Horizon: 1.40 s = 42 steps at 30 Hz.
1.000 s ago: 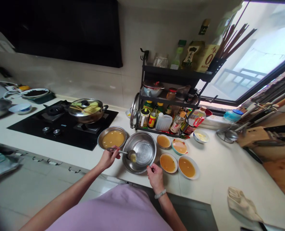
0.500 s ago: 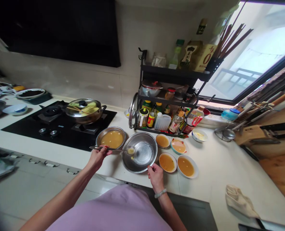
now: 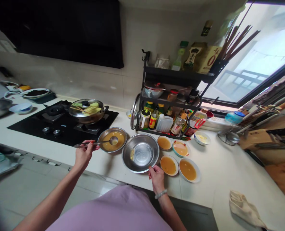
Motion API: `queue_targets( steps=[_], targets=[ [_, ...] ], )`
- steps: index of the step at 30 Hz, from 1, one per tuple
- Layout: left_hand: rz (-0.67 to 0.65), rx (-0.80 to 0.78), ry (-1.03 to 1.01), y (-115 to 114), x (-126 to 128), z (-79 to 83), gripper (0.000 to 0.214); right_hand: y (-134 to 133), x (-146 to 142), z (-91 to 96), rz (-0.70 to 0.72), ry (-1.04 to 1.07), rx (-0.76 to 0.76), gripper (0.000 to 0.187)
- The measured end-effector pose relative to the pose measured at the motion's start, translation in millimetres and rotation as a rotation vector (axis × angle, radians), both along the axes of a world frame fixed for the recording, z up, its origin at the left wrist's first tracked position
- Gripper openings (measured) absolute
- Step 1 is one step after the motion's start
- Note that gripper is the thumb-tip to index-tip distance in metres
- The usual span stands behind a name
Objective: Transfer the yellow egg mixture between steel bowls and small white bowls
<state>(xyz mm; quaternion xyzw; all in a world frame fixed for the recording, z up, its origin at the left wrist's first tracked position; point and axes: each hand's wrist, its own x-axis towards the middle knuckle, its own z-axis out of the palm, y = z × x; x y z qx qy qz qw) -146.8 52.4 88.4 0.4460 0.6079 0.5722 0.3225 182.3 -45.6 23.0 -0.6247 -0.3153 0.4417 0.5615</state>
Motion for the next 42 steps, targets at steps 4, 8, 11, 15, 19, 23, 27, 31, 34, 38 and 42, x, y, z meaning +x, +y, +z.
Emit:
queue_targets(
  steps=[4,8,11,15,19,23,27,31,34,38,42],
  targets=[
    [-0.07,0.094,0.279,-7,0,-0.3,0.025,3,0,-3.3,0.008,0.011,-0.008,0.028],
    [-0.174,0.258,0.455,-11,2,-0.6,0.02,5,1,-6.6,0.008,0.025,-0.003,0.03],
    [-0.214,0.327,0.565,-12,5,0.3,0.017,4,1,-10.4,0.007,0.032,-0.016,0.031],
    [-0.25,0.362,0.63,-14,13,5.6,0.016,1,0,-15.7,-0.006,0.023,-0.035,0.034],
    [-0.281,0.372,0.669,-16,23,10.6,0.016,2,-1,-17.4,-0.027,0.039,-0.014,0.036],
    [-0.368,0.327,0.641,-14,28,10.7,0.018,8,-2,-13.9,-0.078,0.073,0.002,0.035],
    [-0.402,0.305,0.619,-13,28,10.0,0.017,12,1,-10.3,-0.113,0.063,0.007,0.034],
    [-0.411,0.308,0.607,-14,26,10.0,0.017,5,5,-15.6,-0.146,0.066,-0.024,0.034],
    [-0.398,0.318,0.602,-14,24,8.6,0.016,-5,3,-22.9,-0.167,0.097,-0.039,0.035],
    [-0.392,0.324,0.603,-12,23,8.5,0.016,-8,-6,-27.2,-0.15,0.112,-0.041,0.035],
    [-0.402,0.335,0.629,-11,25,11.8,0.015,0,-12,-24.9,-0.135,0.128,-0.072,0.038]
  ],
)
